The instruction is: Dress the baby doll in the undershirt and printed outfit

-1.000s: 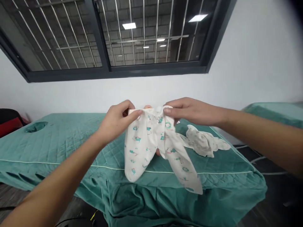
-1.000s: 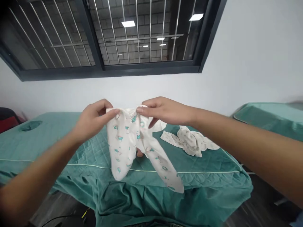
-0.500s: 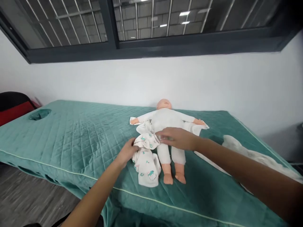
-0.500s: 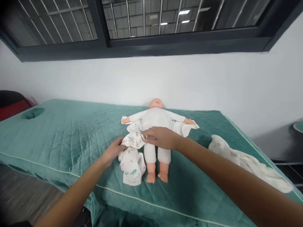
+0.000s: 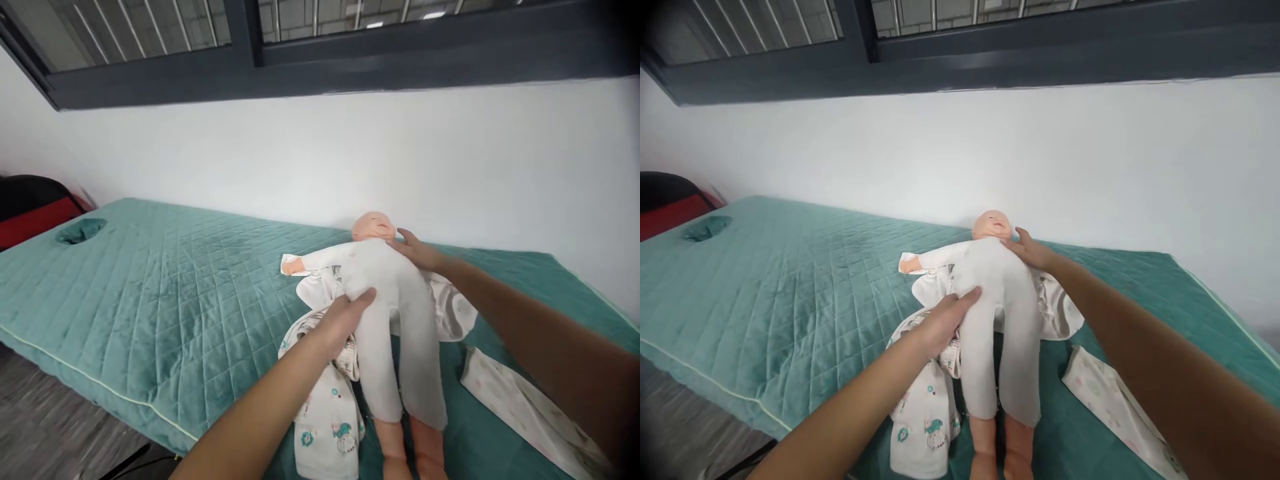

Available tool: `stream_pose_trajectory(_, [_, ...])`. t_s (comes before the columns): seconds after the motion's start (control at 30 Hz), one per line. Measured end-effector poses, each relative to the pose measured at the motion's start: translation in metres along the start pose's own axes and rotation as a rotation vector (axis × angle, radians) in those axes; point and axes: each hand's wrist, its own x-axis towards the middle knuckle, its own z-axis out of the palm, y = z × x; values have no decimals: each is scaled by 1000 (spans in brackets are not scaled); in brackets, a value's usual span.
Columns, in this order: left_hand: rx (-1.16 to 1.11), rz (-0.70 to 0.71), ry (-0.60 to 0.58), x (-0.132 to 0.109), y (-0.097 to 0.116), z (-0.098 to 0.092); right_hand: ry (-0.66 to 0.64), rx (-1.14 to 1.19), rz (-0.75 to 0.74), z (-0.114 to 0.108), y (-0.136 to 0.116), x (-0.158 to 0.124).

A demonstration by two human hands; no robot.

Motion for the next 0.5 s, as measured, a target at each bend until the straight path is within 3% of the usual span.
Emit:
stream_pose_trajectory(0.13, [-42,54,-30,14,11,-2,-32,38,-53,-12,-16,0])
stream_pose_trajectory(0.27, [-23,101,-20,8,43,-22,70,80,-83,-20,-55,-6])
stream_pose_trajectory(0.37, [-11,97,4,-10,70,-55,84,126,-88,-12,-93,-9])
stream_pose_trajectory(0.5, [7,64,45,-35,93,-121,22,209,-170,26,-153,-4])
